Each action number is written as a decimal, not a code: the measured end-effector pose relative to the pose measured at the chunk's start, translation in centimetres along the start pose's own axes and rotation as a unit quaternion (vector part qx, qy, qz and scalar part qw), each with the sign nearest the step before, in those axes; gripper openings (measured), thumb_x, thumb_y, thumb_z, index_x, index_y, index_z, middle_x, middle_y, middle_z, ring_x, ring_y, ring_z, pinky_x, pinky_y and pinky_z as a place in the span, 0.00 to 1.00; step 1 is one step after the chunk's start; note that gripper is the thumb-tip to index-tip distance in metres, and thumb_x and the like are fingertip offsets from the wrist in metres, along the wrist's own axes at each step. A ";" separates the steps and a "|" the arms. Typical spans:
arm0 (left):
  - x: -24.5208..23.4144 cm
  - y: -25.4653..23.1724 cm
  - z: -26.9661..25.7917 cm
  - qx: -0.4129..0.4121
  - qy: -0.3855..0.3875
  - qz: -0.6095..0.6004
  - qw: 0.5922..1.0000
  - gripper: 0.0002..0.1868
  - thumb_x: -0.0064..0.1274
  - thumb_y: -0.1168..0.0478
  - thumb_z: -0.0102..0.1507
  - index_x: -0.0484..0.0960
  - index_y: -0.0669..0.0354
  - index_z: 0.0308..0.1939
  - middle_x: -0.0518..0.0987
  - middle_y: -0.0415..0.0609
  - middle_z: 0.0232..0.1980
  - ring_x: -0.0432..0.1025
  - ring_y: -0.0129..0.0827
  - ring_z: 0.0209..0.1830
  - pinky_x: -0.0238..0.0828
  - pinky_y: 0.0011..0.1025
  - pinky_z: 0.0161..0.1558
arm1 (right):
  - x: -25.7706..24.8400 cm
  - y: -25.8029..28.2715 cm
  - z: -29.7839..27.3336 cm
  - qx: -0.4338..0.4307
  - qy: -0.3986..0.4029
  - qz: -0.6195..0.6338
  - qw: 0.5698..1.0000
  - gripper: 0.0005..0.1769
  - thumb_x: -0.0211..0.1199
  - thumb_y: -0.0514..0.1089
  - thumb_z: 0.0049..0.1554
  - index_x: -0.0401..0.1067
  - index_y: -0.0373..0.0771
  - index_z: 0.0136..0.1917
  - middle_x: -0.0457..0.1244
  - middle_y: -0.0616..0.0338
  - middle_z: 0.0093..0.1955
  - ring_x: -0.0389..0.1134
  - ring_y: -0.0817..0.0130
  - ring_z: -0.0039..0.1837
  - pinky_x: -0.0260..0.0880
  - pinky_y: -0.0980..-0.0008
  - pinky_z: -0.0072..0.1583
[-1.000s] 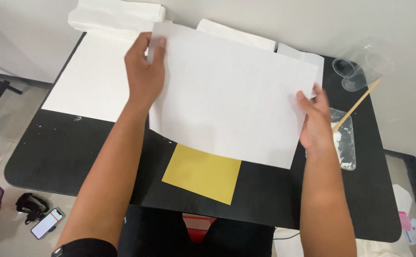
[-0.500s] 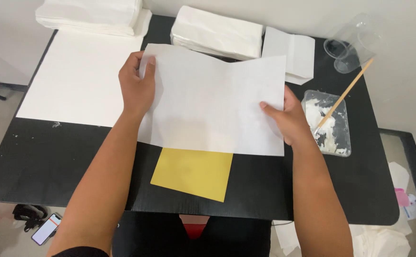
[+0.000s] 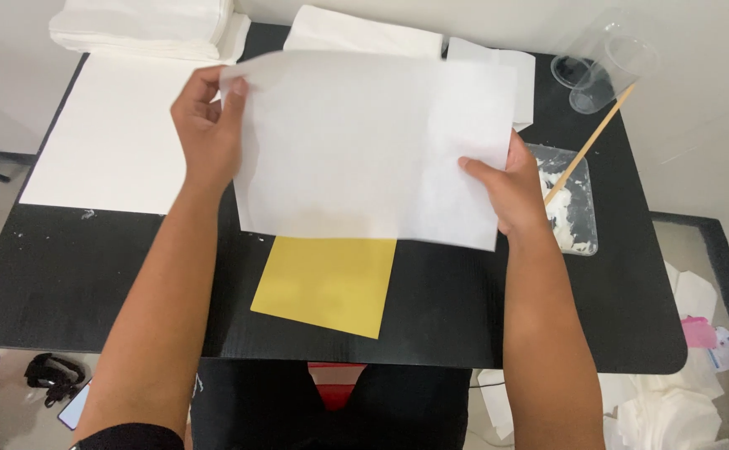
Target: Manually assembling a paper bag by folding paper around a template and applying adhesive with a brush.
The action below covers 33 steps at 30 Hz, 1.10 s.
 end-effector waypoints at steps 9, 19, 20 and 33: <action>0.7 0.0 1.9 0.006 0.043 -0.035 0.998 0.09 0.55 0.57 0.73 0.77 0.57 0.49 0.81 0.44 0.49 0.75 0.26 0.52 0.73 0.23 0.48 | 0.1 -1.3 0.6 0.027 0.005 -0.003 1.000 0.21 0.65 0.46 0.56 0.75 0.42 0.63 0.71 0.62 0.62 0.73 0.68 0.63 0.75 0.68 0.64; 5.5 7.3 2.3 -0.347 0.062 -0.147 0.924 0.39 0.28 0.36 0.65 0.73 0.55 0.70 0.79 0.39 0.46 0.70 0.26 0.33 0.67 0.25 0.34 | -3.9 -2.1 2.8 -0.055 -0.087 0.281 0.954 0.23 0.70 0.39 0.53 0.74 0.38 0.63 0.71 0.55 0.63 0.74 0.64 0.64 0.79 0.65 0.67; 5.7 9.0 2.6 -0.246 0.092 -0.045 0.964 0.29 0.29 0.43 0.69 0.74 0.52 0.64 0.81 0.41 0.48 0.74 0.27 0.36 0.68 0.25 0.34 | -4.2 -1.5 2.4 -0.058 -0.083 0.301 0.948 0.27 0.68 0.39 0.56 0.71 0.44 0.68 0.71 0.56 0.65 0.74 0.66 0.62 0.79 0.68 0.64; 11.5 7.8 0.6 -0.031 0.298 0.316 0.900 0.10 0.46 0.62 0.65 0.80 0.51 0.49 0.73 0.45 0.45 0.64 0.48 0.49 0.51 0.45 0.55 | -6.2 0.3 0.3 -0.017 -0.124 0.285 0.950 0.39 0.72 0.49 0.49 0.70 0.53 0.74 0.71 0.61 0.65 0.75 0.70 0.56 0.78 0.74 0.54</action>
Point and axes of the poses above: each hand's wrist, its own z-axis towards the middle knuckle, its own x-axis out of the palm, y = z × x, the point moved 4 cm from there along z, towards the middle knuckle
